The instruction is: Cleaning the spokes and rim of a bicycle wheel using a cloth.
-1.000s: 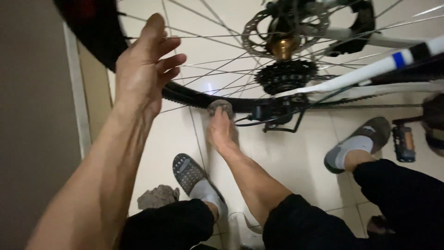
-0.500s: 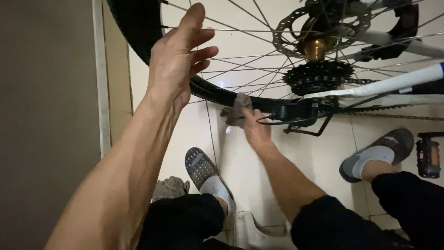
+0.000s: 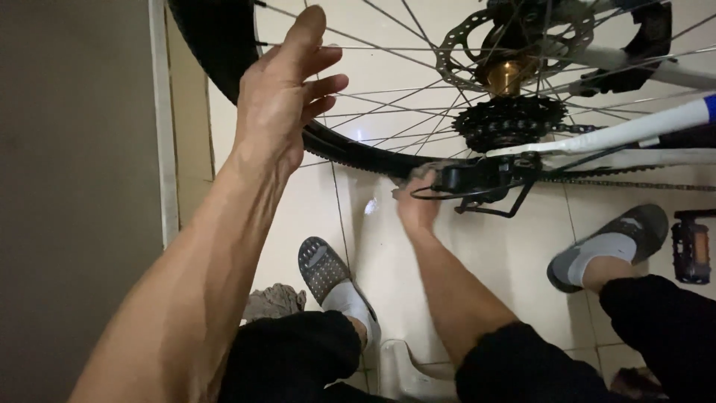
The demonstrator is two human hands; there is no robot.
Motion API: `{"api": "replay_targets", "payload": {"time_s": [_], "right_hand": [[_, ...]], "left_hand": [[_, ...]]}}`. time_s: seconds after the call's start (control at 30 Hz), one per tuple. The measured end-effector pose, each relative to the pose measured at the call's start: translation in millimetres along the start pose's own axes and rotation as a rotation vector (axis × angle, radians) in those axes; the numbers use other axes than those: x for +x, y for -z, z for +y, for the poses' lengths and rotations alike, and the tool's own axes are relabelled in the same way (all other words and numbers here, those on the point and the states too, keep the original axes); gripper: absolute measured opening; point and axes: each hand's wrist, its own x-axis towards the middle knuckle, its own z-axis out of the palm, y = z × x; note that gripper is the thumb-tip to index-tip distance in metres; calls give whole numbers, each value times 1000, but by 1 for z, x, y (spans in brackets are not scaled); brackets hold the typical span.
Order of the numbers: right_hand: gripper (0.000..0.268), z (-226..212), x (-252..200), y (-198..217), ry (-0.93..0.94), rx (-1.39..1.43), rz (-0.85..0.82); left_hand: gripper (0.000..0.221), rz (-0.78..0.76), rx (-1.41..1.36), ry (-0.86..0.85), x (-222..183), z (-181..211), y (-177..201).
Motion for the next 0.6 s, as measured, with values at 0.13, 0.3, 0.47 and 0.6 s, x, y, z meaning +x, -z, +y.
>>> {"api": "replay_targets", "payload": {"time_s": [0.13, 0.3, 0.47, 0.6], "right_hand": [[31, -127, -8, 28, -510, 214, -402], [40, -202, -31, 44, -876, 1089, -257], [24, -188, -33, 70, -143, 39, -567], [38, -62, -12, 9, 164, -76, -264]], "left_hand": [[84, 18, -13, 23, 3, -2, -2], [84, 23, -47, 58, 5, -4, -1], [85, 0, -36, 29, 4, -3, 1], [87, -9, -25, -26, 8, -6, 5]]}}
